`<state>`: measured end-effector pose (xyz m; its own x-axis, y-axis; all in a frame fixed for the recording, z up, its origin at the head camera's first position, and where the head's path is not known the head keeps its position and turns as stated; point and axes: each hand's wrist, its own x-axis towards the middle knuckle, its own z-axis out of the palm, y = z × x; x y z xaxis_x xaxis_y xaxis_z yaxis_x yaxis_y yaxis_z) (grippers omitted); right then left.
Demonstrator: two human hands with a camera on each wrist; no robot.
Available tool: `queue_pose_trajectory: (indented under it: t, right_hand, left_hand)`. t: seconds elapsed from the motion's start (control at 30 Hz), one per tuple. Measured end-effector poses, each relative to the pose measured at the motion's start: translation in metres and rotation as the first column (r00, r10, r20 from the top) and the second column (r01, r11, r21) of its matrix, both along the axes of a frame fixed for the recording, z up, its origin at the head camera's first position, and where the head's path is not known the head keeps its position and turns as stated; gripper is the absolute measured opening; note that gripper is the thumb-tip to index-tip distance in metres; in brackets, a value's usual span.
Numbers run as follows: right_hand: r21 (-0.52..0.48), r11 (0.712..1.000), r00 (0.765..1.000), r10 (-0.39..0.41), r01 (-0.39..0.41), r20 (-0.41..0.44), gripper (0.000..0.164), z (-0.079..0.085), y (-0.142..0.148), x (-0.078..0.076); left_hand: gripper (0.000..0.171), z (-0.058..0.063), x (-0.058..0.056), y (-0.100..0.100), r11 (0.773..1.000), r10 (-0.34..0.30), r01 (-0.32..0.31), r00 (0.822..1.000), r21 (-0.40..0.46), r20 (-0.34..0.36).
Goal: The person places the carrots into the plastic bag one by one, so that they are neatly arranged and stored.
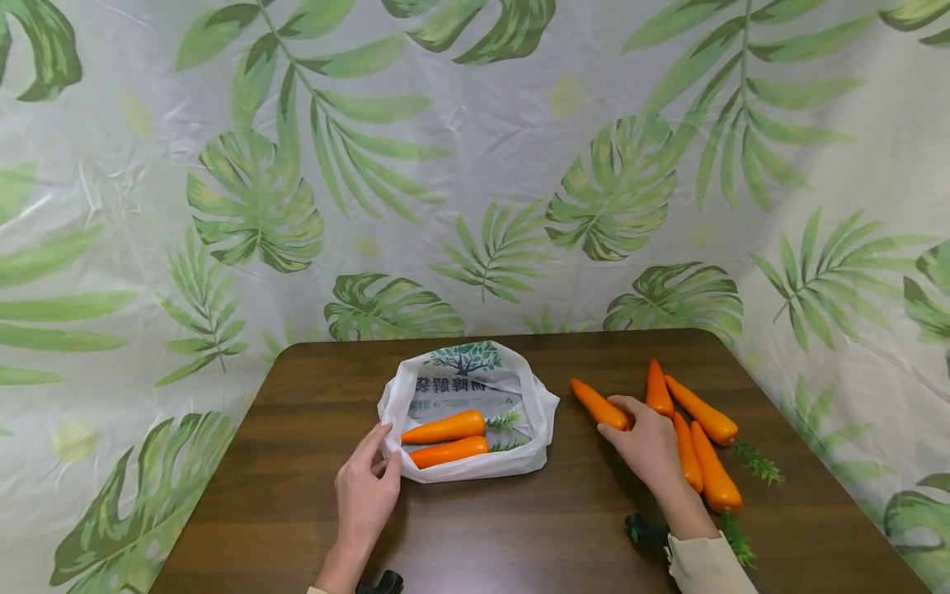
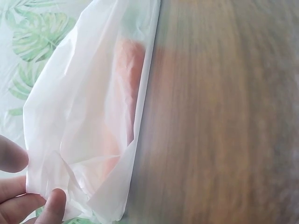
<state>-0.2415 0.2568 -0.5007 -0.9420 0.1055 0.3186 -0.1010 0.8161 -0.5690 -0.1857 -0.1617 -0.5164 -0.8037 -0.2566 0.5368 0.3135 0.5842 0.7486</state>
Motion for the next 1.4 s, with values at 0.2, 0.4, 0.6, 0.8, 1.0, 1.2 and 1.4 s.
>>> queue_pose_trajectory:
  t: [0.2,0.4,0.6,0.8,1.0,1.2,1.4]
  right_hand:
    - [-0.003,1.0,1.0,0.0,0.0,-0.01,0.046,0.003,0.0,0.001]
    - [-0.014,1.0,1.0,0.003,-0.003,-0.001,0.049,0.005,0.001,0.002]
    - [-0.038,0.999,1.0,0.018,-0.018,0.001,0.048,0.008,0.002,0.0]
    - [-0.048,0.998,0.999,0.037,-0.039,-0.031,0.048,0.015,0.003,-0.003]
    - [-0.05,0.998,0.999,0.039,-0.041,-0.034,0.048,0.024,0.0,-0.003]
    - [-0.055,0.997,0.998,0.047,-0.048,-0.034,0.049,0.031,-0.006,-0.007]
    - [-0.062,0.996,0.997,0.07,-0.071,-0.021,0.05,0.038,-0.012,-0.01]
  left_hand:
    - [0.042,-0.001,0.0,0.0,1.0,-0.004,0.004,1.0,0.01,-0.007]
    - [0.042,-0.002,-0.001,0.0,1.0,-0.001,0.001,1.0,0.006,-0.017]
    - [0.041,-0.002,0.001,-0.001,1.0,0.003,-0.003,1.0,0.002,-0.026]
    - [0.04,-0.002,0.0,-0.001,1.0,-0.001,0.002,1.0,0.007,-0.02]
    - [0.04,-0.002,0.0,0.0,1.0,-0.006,0.006,1.0,0.005,-0.029]
    - [0.042,-0.002,-0.001,0.0,1.0,-0.01,0.011,1.0,0.009,-0.017]
    - [0.042,-0.001,-0.001,0.0,1.0,-0.018,0.018,1.0,0.017,-0.007]
